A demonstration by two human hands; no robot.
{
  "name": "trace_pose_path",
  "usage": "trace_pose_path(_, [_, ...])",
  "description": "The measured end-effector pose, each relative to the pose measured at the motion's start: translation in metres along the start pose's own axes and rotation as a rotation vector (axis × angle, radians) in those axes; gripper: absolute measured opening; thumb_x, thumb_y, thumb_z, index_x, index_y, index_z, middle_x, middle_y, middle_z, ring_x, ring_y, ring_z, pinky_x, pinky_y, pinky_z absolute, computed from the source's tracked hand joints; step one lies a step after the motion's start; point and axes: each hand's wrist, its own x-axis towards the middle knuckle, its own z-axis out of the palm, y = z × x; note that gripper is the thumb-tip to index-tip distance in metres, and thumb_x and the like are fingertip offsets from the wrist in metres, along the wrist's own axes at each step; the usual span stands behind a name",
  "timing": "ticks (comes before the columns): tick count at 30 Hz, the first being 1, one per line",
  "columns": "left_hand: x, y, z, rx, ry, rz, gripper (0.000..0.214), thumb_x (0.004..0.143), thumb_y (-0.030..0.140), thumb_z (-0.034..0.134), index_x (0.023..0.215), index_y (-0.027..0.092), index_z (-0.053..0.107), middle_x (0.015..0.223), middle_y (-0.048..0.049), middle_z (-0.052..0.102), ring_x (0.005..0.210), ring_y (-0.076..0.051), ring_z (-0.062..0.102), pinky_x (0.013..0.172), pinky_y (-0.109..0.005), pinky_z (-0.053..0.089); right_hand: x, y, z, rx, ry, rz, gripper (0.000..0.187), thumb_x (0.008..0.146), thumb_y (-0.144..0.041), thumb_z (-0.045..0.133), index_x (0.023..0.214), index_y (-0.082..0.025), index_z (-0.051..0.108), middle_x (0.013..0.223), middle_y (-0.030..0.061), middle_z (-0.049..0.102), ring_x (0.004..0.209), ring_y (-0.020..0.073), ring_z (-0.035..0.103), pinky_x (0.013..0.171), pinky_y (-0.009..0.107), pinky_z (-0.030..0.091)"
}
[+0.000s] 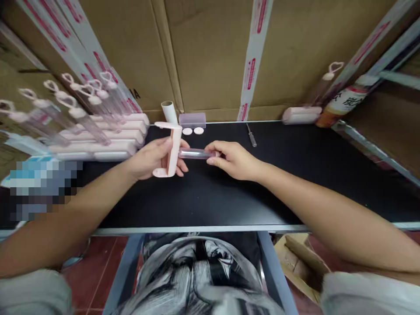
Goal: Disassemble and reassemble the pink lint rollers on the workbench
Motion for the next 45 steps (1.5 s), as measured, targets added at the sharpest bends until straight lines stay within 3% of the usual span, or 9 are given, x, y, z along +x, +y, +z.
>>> trace_pose_path(6, [-0.004,0.001,0.003,-0.240,-0.346,-0.111,0.063,0.094,0.062,0.070,0.139,0.020,0.057,0.097,-0.0128,0.079,0.088,-0.035,0.082,0.074,-0.047,0.068,-0.002,-0.002,-0.004,0.187,-0.096,0.030,0.040,0.096,-0.049,0.073,0.118,-0.016,0.074,0.089,0.0032,0.070,0.074,0.0151,0.058,0.071,0.027,0.047])
trace_pose_path(11, [-0.009,0.002,0.007,-0.268,-0.369,-0.123,0.047,0.094,0.047,0.076,0.129,0.019,0.060,0.101,-0.0153,0.081,0.087,-0.033,0.083,0.076,-0.045,0.067,-0.002,-0.004,-0.019,0.255,-0.380,0.041,0.047,0.101,-0.047,0.066,0.135,-0.014,0.070,0.105,0.0079,0.076,0.090,0.0176,0.067,0.082,0.028,0.052])
trace_pose_path(14, [-0.007,0.001,0.007,-0.258,-0.369,-0.080,0.044,0.093,0.046,0.077,0.123,0.018,0.061,0.092,-0.0128,0.081,0.077,-0.030,0.082,0.070,-0.041,0.067,-0.003,-0.004,-0.025,0.187,-0.396,0.022,0.054,0.103,-0.049,0.063,0.145,-0.015,0.065,0.107,0.0082,0.078,0.090,0.0181,0.070,0.083,0.028,0.054])
trace_pose_path(17, [-0.004,0.000,0.008,-0.247,-0.290,0.026,0.042,0.091,0.046,0.080,0.118,0.019,0.061,0.082,-0.0079,0.079,0.070,-0.027,0.080,0.065,-0.038,0.067,-0.002,-0.003,-0.023,0.021,-0.235,-0.046,0.054,0.104,-0.047,0.060,0.147,-0.016,0.064,0.101,0.0075,0.080,0.084,0.0185,0.072,0.081,0.029,0.055])
trace_pose_path(22, [-0.002,0.001,0.012,-0.251,-0.172,0.150,0.040,0.090,0.046,0.081,0.114,0.020,0.061,0.075,-0.0026,0.075,0.065,-0.024,0.077,0.063,-0.038,0.067,-0.001,-0.006,-0.005,-0.290,0.140,-0.093,0.044,0.100,-0.030,0.059,0.143,-0.020,0.067,0.119,0.0105,0.080,0.105,0.0258,0.076,0.094,0.037,0.057])
trace_pose_path(29, [-0.006,0.015,0.015,-0.261,0.011,0.277,0.026,0.099,0.042,0.070,0.113,0.023,0.060,0.069,0.0038,0.066,0.060,-0.019,0.073,0.061,-0.035,0.065,0.010,0.018,-0.016,-0.156,0.528,0.174,0.044,0.088,-0.040,0.078,0.125,-0.022,0.065,0.079,0.0017,0.074,0.068,0.0208,0.068,0.073,0.037,0.056])
trace_pose_path(34, [-0.007,0.033,0.010,-0.272,0.268,0.340,0.017,0.107,0.038,0.057,0.116,0.024,0.059,0.067,0.0056,0.061,0.056,-0.014,0.068,0.059,-0.028,0.062,0.040,0.047,-0.025,-0.102,0.407,0.312,0.026,0.083,-0.042,0.080,0.094,-0.020,0.070,0.069,0.0006,0.067,0.062,0.0175,0.060,0.062,0.032,0.046])
trace_pose_path(40, [-0.004,0.037,0.002,-0.240,0.386,0.382,0.019,0.109,0.039,0.054,0.121,0.024,0.058,0.067,0.0058,0.063,0.055,-0.012,0.067,0.057,-0.024,0.060,0.103,0.061,-0.021,-0.313,0.111,0.257,0.028,0.095,-0.023,0.058,0.115,-0.017,0.077,0.105,0.0098,0.078,0.094,0.0232,0.069,0.088,0.036,0.050])
trace_pose_path(45, [-0.002,0.032,-0.001,-0.232,0.431,0.370,0.024,0.108,0.042,0.057,0.122,0.023,0.057,0.069,0.0063,0.064,0.056,-0.011,0.068,0.059,-0.023,0.060,0.137,0.064,-0.002,-0.497,0.104,0.310,0.032,0.086,-0.019,0.069,0.118,-0.013,0.073,0.103,0.0127,0.078,0.089,0.0245,0.068,0.079,0.033,0.047])
